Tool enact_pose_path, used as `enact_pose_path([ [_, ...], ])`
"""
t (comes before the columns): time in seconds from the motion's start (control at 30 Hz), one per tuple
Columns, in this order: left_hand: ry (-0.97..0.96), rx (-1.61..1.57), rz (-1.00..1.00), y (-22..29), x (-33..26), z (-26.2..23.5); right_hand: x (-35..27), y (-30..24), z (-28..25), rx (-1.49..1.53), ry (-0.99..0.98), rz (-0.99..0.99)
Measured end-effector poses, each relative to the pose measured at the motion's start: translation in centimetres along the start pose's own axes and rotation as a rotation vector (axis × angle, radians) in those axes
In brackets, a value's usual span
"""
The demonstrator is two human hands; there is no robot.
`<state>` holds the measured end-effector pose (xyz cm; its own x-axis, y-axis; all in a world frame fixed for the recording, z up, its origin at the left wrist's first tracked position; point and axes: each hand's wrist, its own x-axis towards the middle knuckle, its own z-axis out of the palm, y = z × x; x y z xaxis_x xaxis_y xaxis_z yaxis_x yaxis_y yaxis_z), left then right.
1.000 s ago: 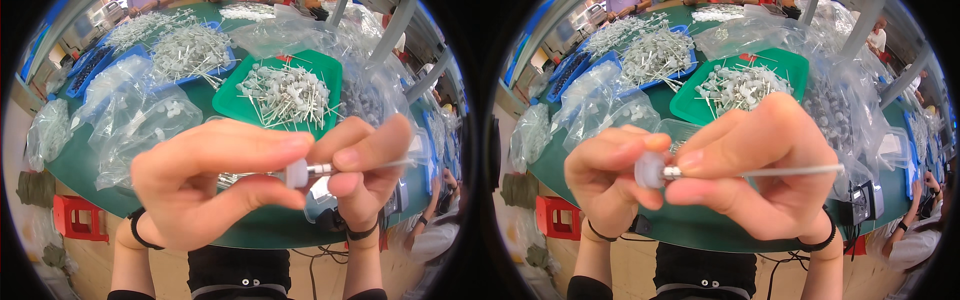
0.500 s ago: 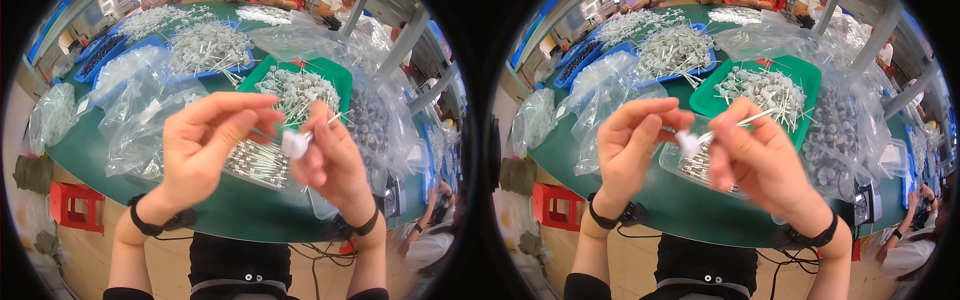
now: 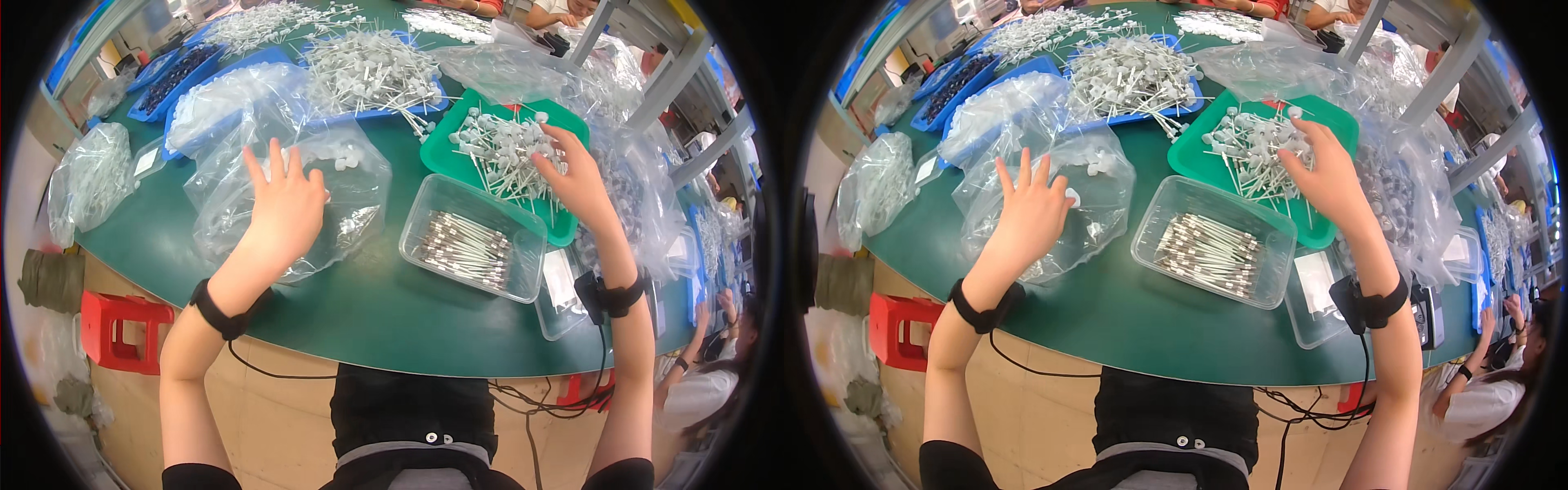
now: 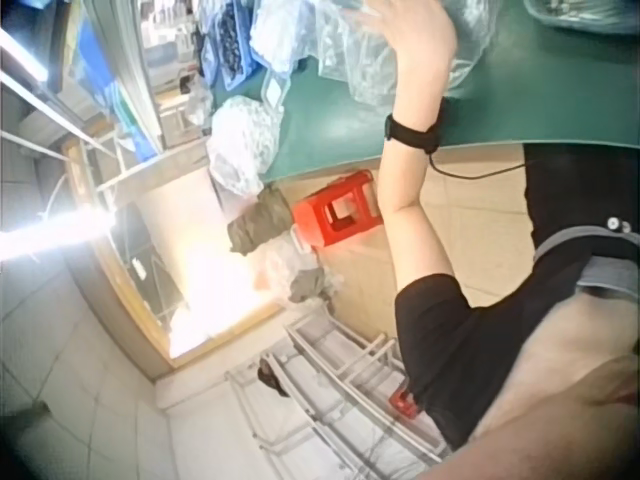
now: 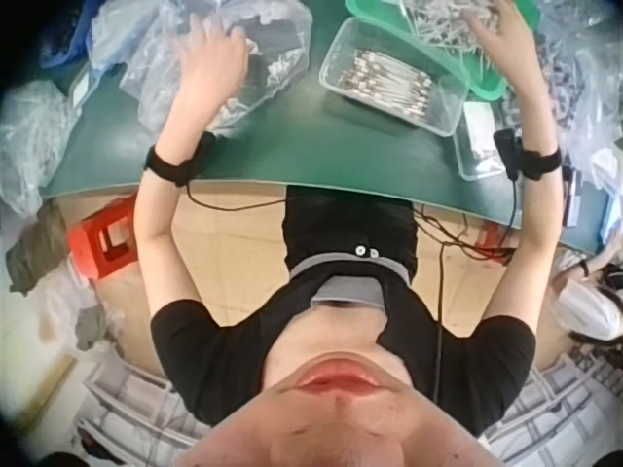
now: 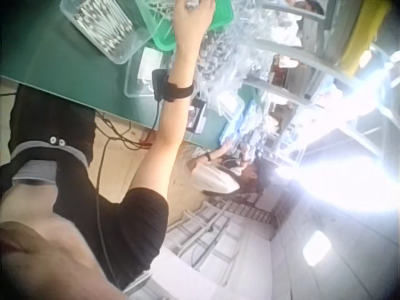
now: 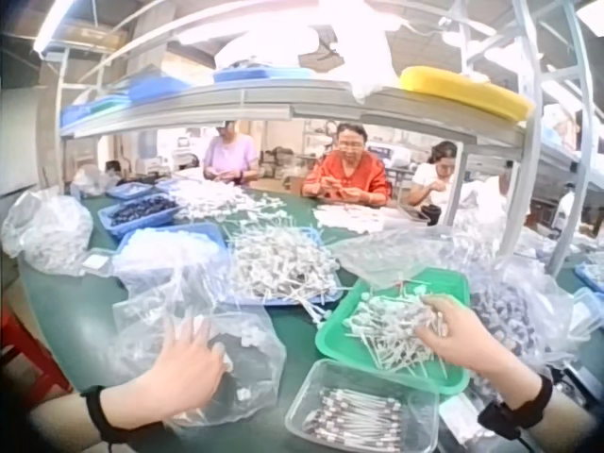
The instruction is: The person is assembling small white plastic components by inserting metal stems into them using a thin probe tool.
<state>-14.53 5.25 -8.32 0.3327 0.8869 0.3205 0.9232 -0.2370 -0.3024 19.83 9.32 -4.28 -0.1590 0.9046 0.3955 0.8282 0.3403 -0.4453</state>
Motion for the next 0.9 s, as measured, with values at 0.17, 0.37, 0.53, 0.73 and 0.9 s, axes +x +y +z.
enact_pose_path([
  [0.17, -0.085, 0.016, 0.076, -0.4, 3.6, 1.1, 0.3, -0.3, 0.8, -0.194, 0.044, -0.069],
  [0.37, 0.132, -0.102, 0.107, 0.0, 6.9, 5.3, -0.5, -3.7, -0.1, -0.104, 0.154, -0.064],
  [0.53, 0.160, -0.240, 0.143, -1.1, 7.5, 6.3, -2.9, -5.6, 0.1, 0.140, -0.340, 0.015],
  [0.73, 0.062, -0.144, 0.127, -0.8, 6.9, 4.8, -4.4, -4.6, 3.3, -0.085, -0.543, -0.215],
  [0.9, -0.098, -0.067, 0.071, -0.5, 5.9, 4.2, -4.7, -4.5, 4.9, -0.155, -0.481, -0.256],
])
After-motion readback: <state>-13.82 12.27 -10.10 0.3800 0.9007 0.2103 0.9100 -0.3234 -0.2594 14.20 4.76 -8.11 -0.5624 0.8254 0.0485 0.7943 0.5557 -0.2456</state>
